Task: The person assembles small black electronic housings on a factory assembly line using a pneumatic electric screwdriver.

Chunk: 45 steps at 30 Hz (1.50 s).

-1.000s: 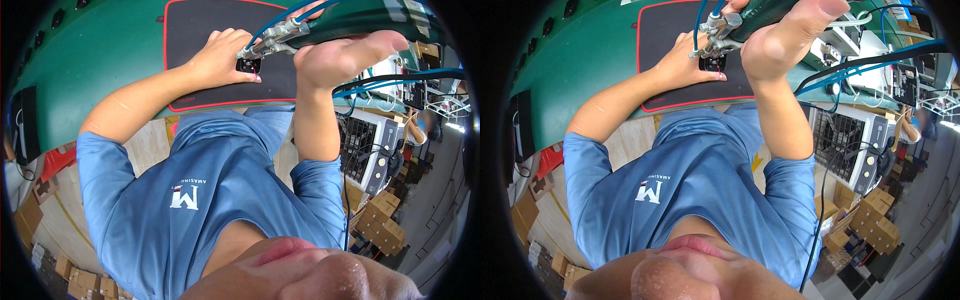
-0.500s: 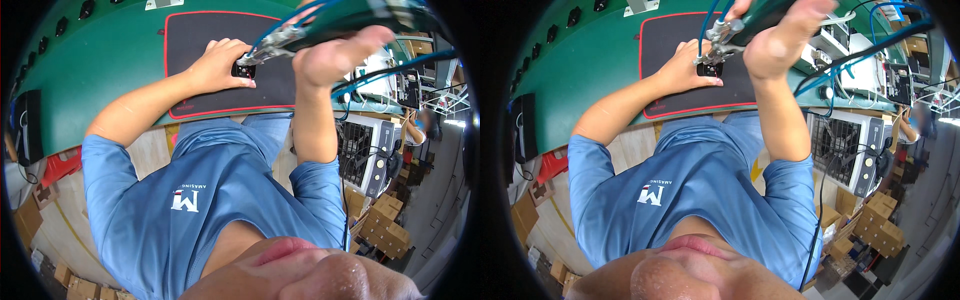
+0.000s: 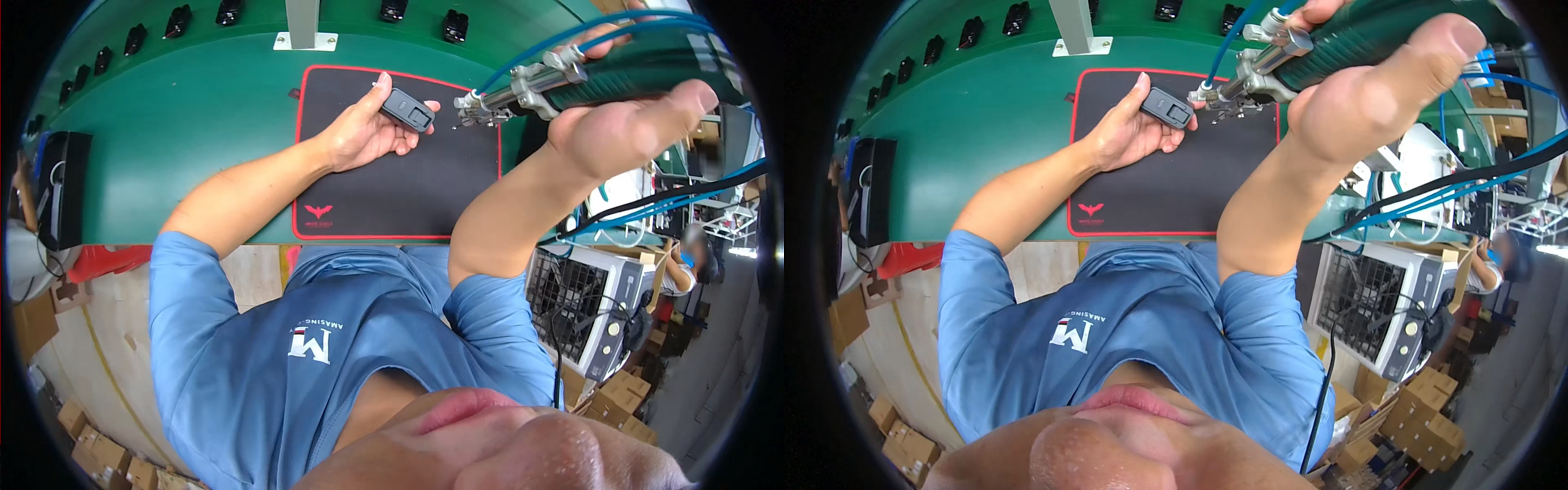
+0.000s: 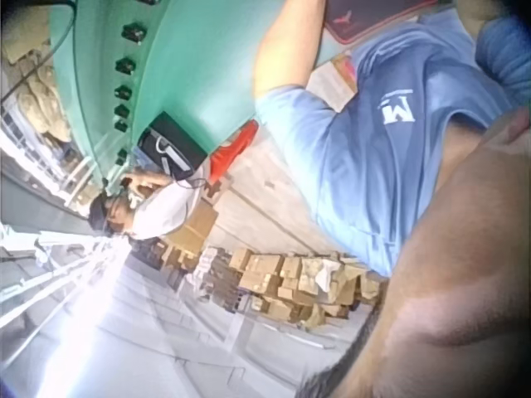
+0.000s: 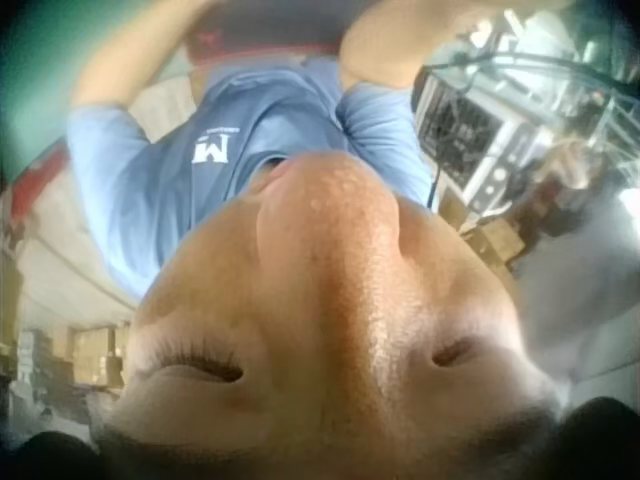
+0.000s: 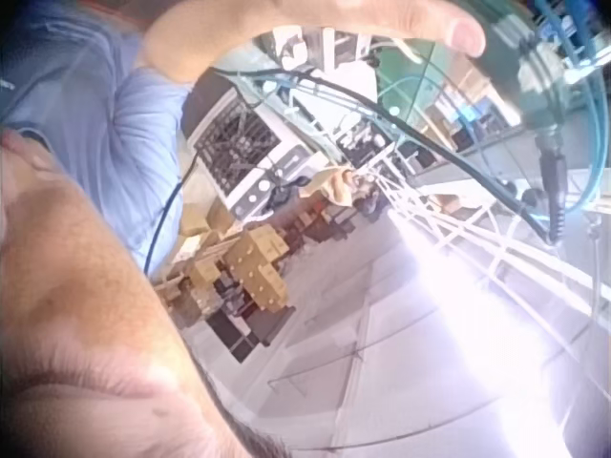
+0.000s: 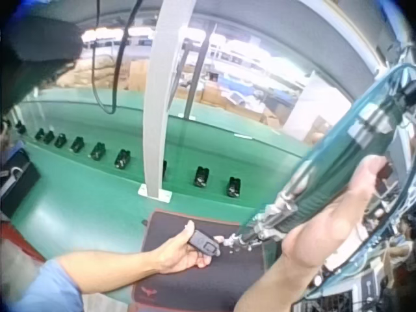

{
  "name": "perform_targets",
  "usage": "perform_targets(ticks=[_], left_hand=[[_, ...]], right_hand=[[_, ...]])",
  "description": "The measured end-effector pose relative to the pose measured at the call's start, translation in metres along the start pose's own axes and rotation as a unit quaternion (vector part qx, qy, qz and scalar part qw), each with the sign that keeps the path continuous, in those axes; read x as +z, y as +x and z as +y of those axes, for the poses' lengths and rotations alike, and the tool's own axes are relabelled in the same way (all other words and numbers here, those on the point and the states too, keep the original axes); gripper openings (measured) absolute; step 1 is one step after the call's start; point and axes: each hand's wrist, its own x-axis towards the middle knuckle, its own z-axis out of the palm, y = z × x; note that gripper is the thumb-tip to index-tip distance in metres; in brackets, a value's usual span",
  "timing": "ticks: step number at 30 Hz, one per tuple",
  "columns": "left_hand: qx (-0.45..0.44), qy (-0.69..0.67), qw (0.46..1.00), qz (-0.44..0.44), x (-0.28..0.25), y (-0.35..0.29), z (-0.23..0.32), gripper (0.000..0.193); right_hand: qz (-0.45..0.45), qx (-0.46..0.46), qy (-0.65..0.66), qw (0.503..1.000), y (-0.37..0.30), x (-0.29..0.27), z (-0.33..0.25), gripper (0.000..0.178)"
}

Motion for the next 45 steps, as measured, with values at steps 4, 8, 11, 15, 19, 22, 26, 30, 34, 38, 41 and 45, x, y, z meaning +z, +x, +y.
perform_targets(ticks=[4,8,11,15,19,22,26,30,34,38,41,45], left_hand=[[-0.032,-0.06,0.998,0.016,0.003,0.005,0.003,0.093],[-0.046,-0.076,0.996,0.027,0.002,0.003,0.001,0.094],[-0.048,-0.095,0.994,0.036,0.004,-0.001,0.003,0.092],[-0.034,-0.11,0.993,0.025,0.0,-0.004,0.006,0.086],[-0.034,-0.101,0.994,0.022,-0.007,0.0,0.007,0.078],[-0.016,-0.045,0.999,-0.018,0.003,0.016,0.001,0.059],[-0.007,0.006,1.0,-0.005,0.002,-0.005,0.008,0.038],[-0.018,0.013,0.999,-0.038,-0.007,-0.009,-0.001,0.027],[-0.018,0.024,0.998,-0.056,0.0,-0.01,-0.002,0.025],[-0.018,0.04,0.997,-0.062,-0.004,-0.01,-0.001,0.027],[-0.019,0.046,0.997,-0.059,-0.003,-0.008,0.004,0.027],[-0.01,0.068,0.996,-0.057,0.0,-0.005,0.007,0.028]], right_hand=[[-0.041,0.039,-0.04,0.998,0.009,-0.044,0.049,0.066],[-0.015,-0.021,-0.077,0.997,0.001,-0.03,0.053,0.057],[0.019,-0.083,-0.062,0.994,0.002,-0.013,0.042,0.049],[0.002,-0.047,-0.094,0.994,0.0,-0.008,0.033,0.052],[-0.046,0.044,-0.08,0.995,0.01,-0.035,0.043,0.056],[-0.022,0.045,-0.123,0.991,0.01,-0.052,0.054,0.066],[-0.024,0.067,0.052,0.996,-0.01,-0.02,0.058,0.041],[-0.034,0.147,0.01,0.989,-0.02,-0.026,0.061,0.048],[-0.012,0.148,0.02,0.989,-0.02,-0.03,0.045,0.045],[-0.005,0.136,0.02,0.99,-0.016,-0.033,0.043,0.044],[-0.002,0.131,0.021,0.991,-0.013,-0.034,0.045,0.044],[-0.008,0.13,0.03,0.991,-0.01,-0.035,0.049,0.042]])
